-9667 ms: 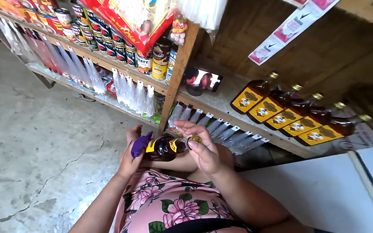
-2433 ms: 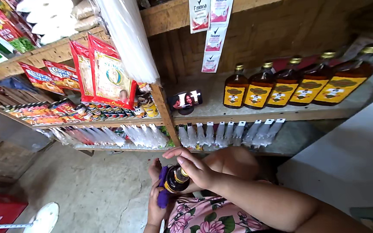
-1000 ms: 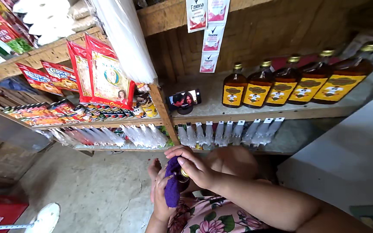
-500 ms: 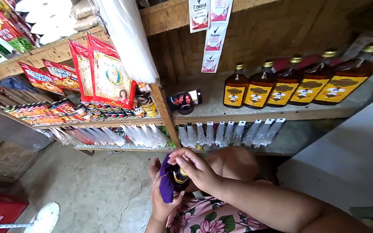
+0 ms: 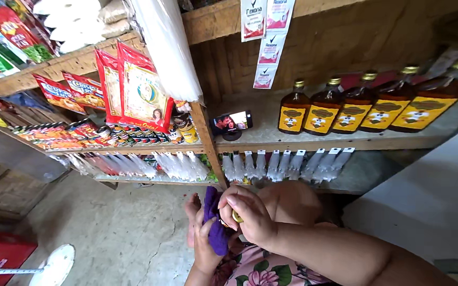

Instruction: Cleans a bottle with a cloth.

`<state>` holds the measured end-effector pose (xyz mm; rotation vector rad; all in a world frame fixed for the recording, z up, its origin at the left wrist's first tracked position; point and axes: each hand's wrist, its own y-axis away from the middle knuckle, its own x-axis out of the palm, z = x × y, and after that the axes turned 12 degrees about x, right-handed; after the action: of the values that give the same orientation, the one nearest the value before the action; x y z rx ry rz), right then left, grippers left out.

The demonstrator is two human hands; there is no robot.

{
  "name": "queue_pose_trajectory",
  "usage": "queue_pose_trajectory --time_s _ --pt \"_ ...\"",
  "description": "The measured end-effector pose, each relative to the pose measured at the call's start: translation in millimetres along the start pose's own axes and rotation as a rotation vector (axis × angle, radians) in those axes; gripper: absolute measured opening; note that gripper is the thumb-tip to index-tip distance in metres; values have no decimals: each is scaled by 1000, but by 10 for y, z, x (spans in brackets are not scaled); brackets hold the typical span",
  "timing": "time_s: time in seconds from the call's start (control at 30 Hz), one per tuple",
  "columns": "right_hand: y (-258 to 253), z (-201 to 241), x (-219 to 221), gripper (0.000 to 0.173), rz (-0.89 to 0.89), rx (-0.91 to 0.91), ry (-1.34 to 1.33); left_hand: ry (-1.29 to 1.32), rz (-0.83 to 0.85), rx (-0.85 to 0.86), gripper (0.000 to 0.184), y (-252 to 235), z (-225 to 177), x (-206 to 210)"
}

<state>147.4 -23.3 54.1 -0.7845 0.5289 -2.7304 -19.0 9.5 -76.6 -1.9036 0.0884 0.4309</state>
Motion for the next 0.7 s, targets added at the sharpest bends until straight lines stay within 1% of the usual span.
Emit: queue_pose_trajectory --time_s 0.1,0.2,0.37,0.47,0.53,0.6,0.7 --pt "-21 5 -42 25 94 -10 73 -52 -5 -32 74 -27 -41 46" --pt "-27 -9 -101 23 114 -2 104 -87 11 -37 73 -35 -101 100" --pt "-74 6 -222 25 184 46 120 -44 38 -32 73 -12 -97 95" --pt "-143 5 -317 25 313 78 82 -17 61 -24 63 -74 -98 71" --pt "-162 -11 -343 24 360 93 65 -2 66 -8 53 -126 -122 60" --pt "-154 -34 -336 20 342 83 72 20 66 -7 47 -184 -159 52" --pt "-138 -64 -303 20 220 16 122 112 16 -21 46 -305 -255 84"
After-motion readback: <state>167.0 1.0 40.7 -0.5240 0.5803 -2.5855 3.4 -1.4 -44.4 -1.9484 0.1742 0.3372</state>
